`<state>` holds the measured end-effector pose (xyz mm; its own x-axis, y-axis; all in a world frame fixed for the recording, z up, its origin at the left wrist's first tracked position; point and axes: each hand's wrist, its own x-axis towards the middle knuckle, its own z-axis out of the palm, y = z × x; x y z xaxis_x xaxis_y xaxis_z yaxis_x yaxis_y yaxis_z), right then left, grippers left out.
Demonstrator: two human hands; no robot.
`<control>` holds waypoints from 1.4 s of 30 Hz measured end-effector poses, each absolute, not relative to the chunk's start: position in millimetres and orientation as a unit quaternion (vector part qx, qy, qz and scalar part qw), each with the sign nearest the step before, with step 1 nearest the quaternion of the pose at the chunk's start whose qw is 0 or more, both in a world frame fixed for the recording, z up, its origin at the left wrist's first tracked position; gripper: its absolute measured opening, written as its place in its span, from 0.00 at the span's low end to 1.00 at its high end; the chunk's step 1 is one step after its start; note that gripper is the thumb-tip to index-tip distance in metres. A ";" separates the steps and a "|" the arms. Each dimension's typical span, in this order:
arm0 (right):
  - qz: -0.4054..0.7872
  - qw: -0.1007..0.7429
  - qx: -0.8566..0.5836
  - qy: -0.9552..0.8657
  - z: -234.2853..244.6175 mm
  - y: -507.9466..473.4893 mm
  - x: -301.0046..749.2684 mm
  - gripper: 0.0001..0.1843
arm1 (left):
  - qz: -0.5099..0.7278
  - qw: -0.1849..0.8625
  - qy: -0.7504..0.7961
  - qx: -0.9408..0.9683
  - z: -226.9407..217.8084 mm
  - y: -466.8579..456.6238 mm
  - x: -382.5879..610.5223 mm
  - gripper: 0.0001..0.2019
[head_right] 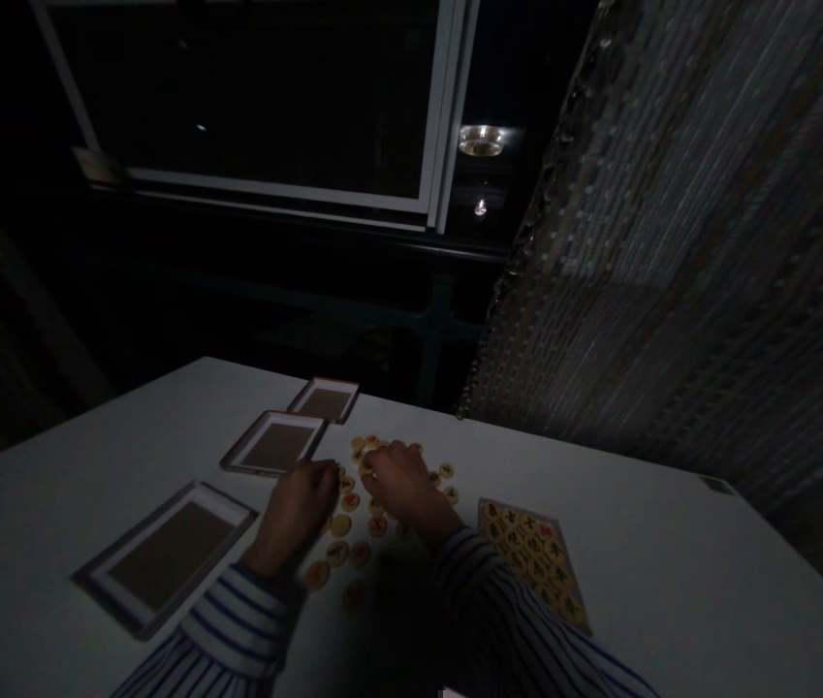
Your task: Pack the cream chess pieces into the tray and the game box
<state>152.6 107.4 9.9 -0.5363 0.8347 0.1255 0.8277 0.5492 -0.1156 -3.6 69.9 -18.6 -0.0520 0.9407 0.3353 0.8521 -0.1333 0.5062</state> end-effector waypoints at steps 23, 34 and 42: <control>0.444 0.334 -0.376 -0.742 3.2 126.4 151.4 0.12 | 0.460 0.162 0.521 0.700 -16.8 73.4 4.1 0.16; 0.473 0.355 -0.373 -0.715 3.4 126.8 151.4 0.11 | 0.511 0.237 0.522 0.640 -14.0 71.3 5.6 0.16; 0.477 0.369 -0.389 -0.696 4.7 126.3 151.3 0.13 | 0.563 0.324 0.501 0.573 -14.7 74.8 7.3 0.16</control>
